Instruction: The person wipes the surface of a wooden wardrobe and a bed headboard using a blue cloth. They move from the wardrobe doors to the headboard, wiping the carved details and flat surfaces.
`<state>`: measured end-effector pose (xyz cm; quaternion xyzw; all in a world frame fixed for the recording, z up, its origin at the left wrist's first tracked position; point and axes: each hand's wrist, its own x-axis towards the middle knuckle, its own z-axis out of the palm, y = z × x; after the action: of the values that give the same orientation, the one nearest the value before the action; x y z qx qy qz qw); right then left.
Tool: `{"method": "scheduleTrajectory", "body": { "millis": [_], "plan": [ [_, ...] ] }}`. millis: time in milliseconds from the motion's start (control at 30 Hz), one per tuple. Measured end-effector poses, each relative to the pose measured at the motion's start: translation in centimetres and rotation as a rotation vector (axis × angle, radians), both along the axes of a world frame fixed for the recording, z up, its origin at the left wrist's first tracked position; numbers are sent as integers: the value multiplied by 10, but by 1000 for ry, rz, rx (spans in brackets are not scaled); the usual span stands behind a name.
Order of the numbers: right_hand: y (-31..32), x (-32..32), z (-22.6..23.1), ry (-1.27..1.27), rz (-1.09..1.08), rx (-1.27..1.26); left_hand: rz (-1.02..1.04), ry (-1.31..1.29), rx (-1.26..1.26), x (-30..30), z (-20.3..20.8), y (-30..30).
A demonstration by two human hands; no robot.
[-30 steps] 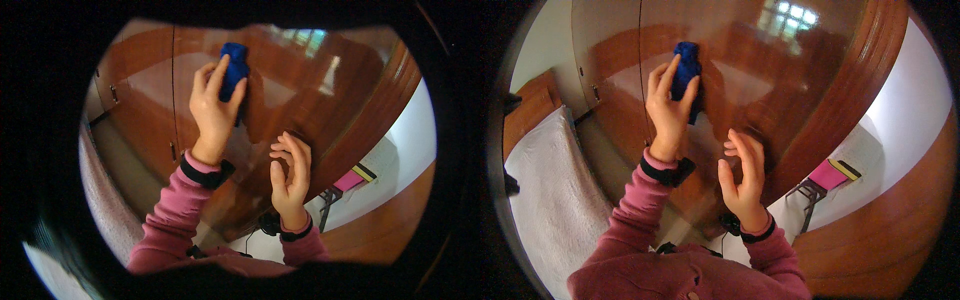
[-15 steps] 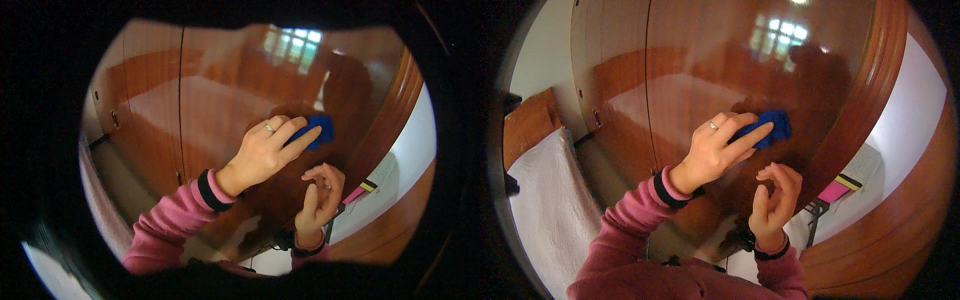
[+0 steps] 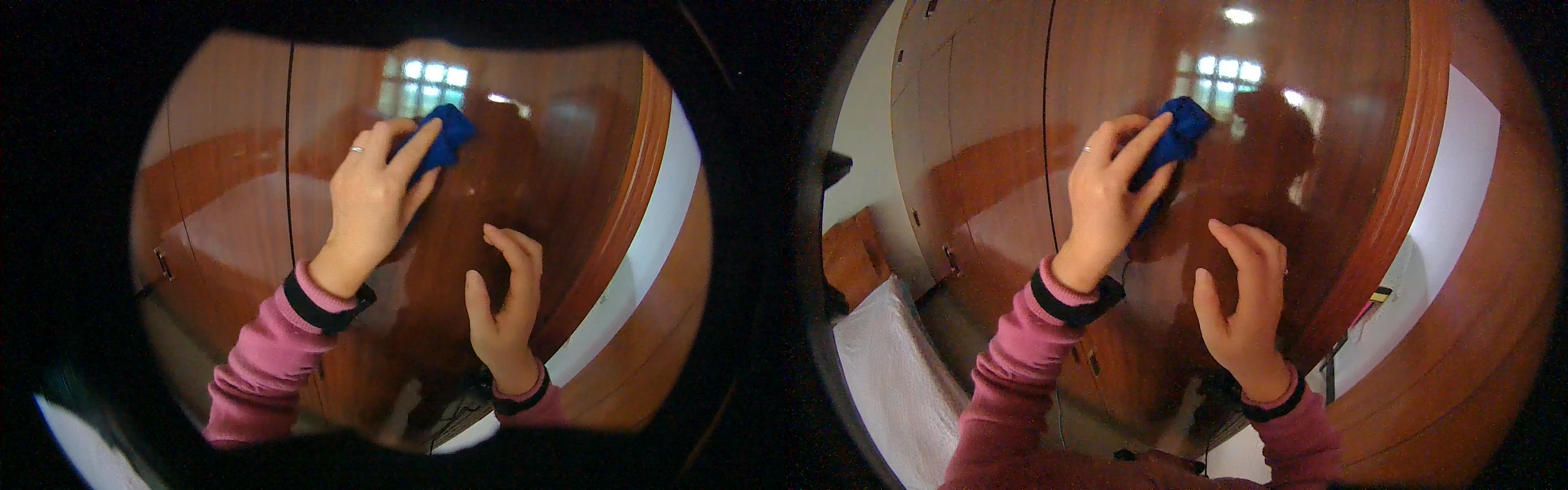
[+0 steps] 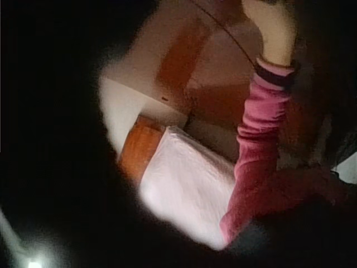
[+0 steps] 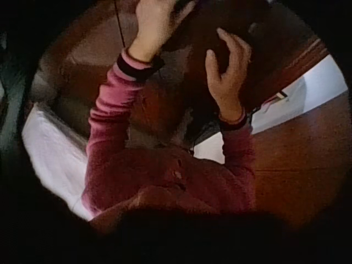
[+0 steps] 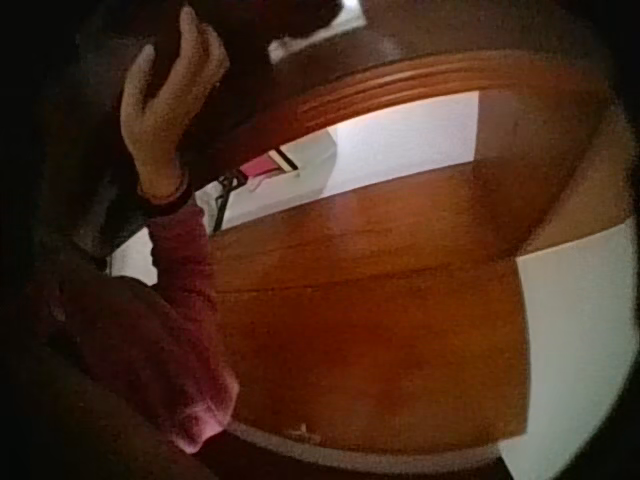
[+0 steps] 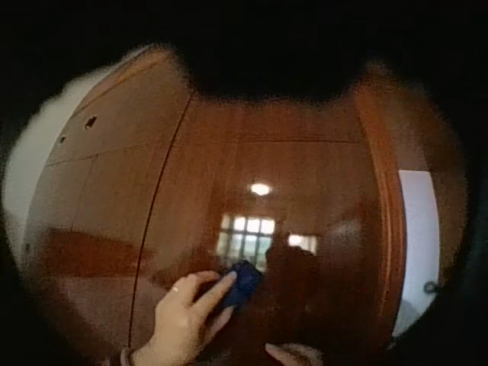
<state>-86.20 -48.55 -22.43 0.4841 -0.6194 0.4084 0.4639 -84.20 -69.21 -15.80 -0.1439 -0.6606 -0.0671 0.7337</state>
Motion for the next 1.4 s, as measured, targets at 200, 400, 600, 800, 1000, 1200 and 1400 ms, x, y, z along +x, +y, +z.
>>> {"method": "scheduleTrajectory", "body": {
  "millis": [200, 400, 600, 800, 1000, 1200, 1400],
  "plan": [
    [-19, -7, 10, 132, -148, 90, 28, 65, 81, -2, 7, -38],
    [-30, -9, 11, 185, -297, 195, 94, 128, 130, -2, 9, -81],
    [-33, -10, 18, 215, -383, 236, 177, 162, 292, -3, 18, -123],
    [-36, -9, 27, 257, -423, 239, 181, 219, 288, -17, 35, -121],
    [-38, -11, 41, 322, -449, 177, 146, 267, 108, -31, 63, -93],
    [-44, -21, 46, 340, -449, 94, 93, 235, -54, -41, 77, -66],
    [-57, -38, 41, 296, -432, 41, -3, 221, -200, -61, 77, -56]
  ]
}}
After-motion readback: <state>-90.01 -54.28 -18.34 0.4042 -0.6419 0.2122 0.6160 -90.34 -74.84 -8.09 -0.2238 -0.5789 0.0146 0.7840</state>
